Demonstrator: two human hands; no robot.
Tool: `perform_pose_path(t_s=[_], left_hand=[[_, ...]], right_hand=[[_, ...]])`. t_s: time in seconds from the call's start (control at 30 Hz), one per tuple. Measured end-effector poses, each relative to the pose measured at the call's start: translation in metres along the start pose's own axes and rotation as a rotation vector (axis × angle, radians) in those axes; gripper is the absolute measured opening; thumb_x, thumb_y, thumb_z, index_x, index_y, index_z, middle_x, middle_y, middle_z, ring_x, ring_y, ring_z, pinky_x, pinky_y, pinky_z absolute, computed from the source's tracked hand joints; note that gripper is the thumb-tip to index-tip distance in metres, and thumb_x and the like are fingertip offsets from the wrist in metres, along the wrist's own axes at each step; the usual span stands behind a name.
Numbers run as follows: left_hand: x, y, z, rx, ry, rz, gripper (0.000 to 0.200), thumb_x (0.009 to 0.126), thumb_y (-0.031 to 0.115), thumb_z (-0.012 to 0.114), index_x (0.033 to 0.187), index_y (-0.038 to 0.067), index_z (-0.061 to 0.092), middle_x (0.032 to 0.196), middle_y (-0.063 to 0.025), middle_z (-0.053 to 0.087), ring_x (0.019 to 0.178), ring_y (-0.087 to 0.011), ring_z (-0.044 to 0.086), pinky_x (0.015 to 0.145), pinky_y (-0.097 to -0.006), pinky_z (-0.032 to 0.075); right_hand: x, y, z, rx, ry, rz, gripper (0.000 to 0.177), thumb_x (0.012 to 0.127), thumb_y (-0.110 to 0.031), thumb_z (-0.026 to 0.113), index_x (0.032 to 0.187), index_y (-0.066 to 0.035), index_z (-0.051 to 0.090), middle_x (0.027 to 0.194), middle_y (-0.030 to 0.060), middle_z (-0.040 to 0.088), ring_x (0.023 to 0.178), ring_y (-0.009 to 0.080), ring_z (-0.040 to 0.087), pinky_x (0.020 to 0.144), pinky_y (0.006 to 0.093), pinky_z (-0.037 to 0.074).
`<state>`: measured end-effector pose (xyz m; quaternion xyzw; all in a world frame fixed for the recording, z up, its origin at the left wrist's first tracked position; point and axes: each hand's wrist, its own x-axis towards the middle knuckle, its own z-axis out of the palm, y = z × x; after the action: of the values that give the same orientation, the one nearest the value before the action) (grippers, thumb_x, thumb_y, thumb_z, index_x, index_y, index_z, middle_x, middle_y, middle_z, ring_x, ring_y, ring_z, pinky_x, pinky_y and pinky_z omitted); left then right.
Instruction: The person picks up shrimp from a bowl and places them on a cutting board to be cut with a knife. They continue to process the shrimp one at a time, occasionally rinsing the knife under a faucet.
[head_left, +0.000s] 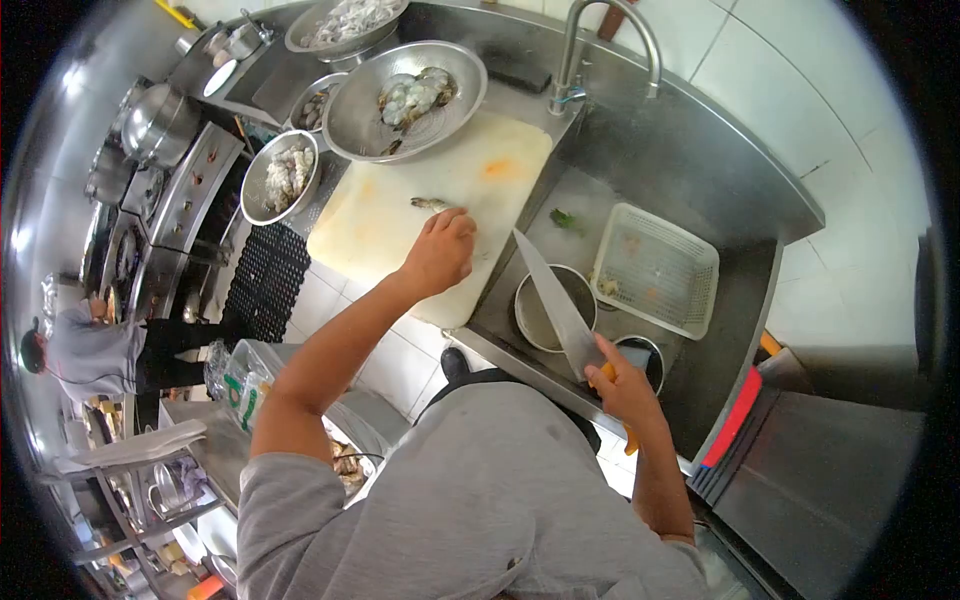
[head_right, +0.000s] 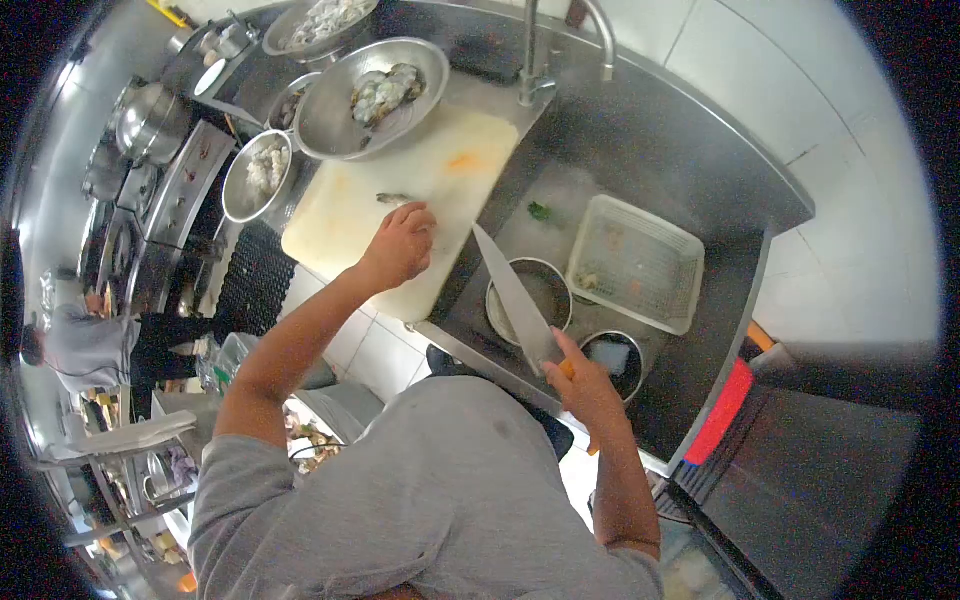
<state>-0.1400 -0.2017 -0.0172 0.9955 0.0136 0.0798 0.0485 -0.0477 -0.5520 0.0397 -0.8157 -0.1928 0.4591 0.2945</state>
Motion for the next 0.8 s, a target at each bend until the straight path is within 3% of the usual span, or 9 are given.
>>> perform_pose_path(t_s=[0.03,0.13,0.2,0.27,0.4,0.53,0.63,0.73,0.8], left_hand=[[0.009,0.003,-0.006,-0.102,-0.046,-0.025,0.013,0.076,0.016,0.067,0.086,0.009,0.066,0.115,-0.0088,0.055,0.124,-0.0299,0.044,0.101,-0.0442,0.039],[0.07,0.0,-0.001,-0.357,0.18,0.139,0.009,0.072,0.014,0.067,0.074,0.006,0.063,0.101,-0.0119,0.062,0.108,-0.0326,0.055,0.093,-0.0419,0.045],[0.128,0.008,-0.02,-0.508,0.041,0.123,0.013,0.075,0.017,0.066,0.076,0.004,0.066,0.087,-0.0135,0.066,0.089,-0.0336,0.061,0.083,-0.0403,0.048],[0.176,0.025,-0.034,-0.576,-0.026,-0.084,0.018,0.083,0.02,0.065,0.087,0.003,0.068,0.094,-0.0129,0.067,0.092,-0.0274,0.063,0.086,-0.0361,0.046],[0.26,0.038,-0.035,-0.707,0.008,-0.154,0.027,0.086,0.025,0.061,0.103,0.005,0.069,0.093,-0.0135,0.07,0.087,-0.0258,0.065,0.083,-0.0345,0.048],[0.298,0.045,-0.029,-0.826,-0.011,-0.235,0.035,0.089,0.031,0.057,0.115,0.008,0.066,0.097,-0.0135,0.07,0.087,-0.0243,0.066,0.083,-0.0321,0.049],[0.3,0.047,-0.034,-0.34,0.073,-0.017,0.036,0.092,0.033,0.054,0.118,0.011,0.065,0.101,-0.0118,0.07,0.087,-0.025,0.068,0.084,-0.0314,0.049],[0.275,0.058,-0.048,-0.786,-0.031,-0.18,0.026,0.088,0.021,0.056,0.108,0.012,0.071,0.105,-0.0136,0.069,0.1,-0.0286,0.065,0.086,-0.0358,0.05],[0.234,0.047,-0.042,-0.002,-0.335,-0.029,0.025,0.086,0.018,0.055,0.105,0.014,0.071,0.104,-0.0125,0.069,0.099,-0.0282,0.066,0.084,-0.0375,0.051]], right_hand=[[-0.002,0.003,-0.002,0.021,-0.016,0.025,0.058,0.091,-0.028,0.06,0.143,-0.017,0.039,0.098,0.0207,0.066,0.088,0.0304,0.065,0.082,0.04,0.049],[0.008,0.048,0.004,-0.027,0.103,-0.183,0.057,0.09,-0.026,0.062,0.141,-0.012,0.043,0.077,0.0115,0.065,0.054,0.0148,0.055,0.057,0.0288,0.048],[0.011,0.067,0.005,-0.088,0.161,-0.251,0.056,0.09,-0.025,0.062,0.141,-0.011,0.043,0.078,0.0126,0.065,0.056,0.0165,0.057,0.059,0.0305,0.049],[0.007,0.07,-0.001,-0.137,0.197,-0.283,0.055,0.09,-0.025,0.062,0.14,-0.009,0.043,0.077,0.0134,0.065,0.058,0.0191,0.06,0.061,0.0336,0.05],[0.002,0.073,-0.014,-0.012,0.143,-0.182,0.054,0.091,-0.025,0.062,0.139,-0.007,0.044,0.073,0.0125,0.064,0.056,0.018,0.058,0.057,0.0326,0.049],[0.006,0.085,-0.021,0.023,0.157,-0.223,0.055,0.09,-0.028,0.062,0.137,-0.005,0.044,0.075,0.0142,0.066,0.058,0.02,0.061,0.059,0.0343,0.05],[0.013,0.099,-0.02,-0.083,0.232,-0.286,0.055,0.089,-0.03,0.062,0.136,-0.006,0.045,0.081,0.0177,0.067,0.064,0.0272,0.065,0.062,0.0368,0.051],[0.015,0.096,-0.027,-0.082,0.172,-0.163,0.054,0.089,-0.031,0.062,0.136,-0.009,0.045,0.085,0.021,0.067,0.07,0.0338,0.067,0.066,0.0384,0.052],[0.015,0.09,-0.03,-0.11,0.189,-0.203,0.054,0.089,-0.03,0.062,0.136,-0.011,0.045,0.086,0.0217,0.067,0.071,0.035,0.067,0.066,0.0389,0.052]])
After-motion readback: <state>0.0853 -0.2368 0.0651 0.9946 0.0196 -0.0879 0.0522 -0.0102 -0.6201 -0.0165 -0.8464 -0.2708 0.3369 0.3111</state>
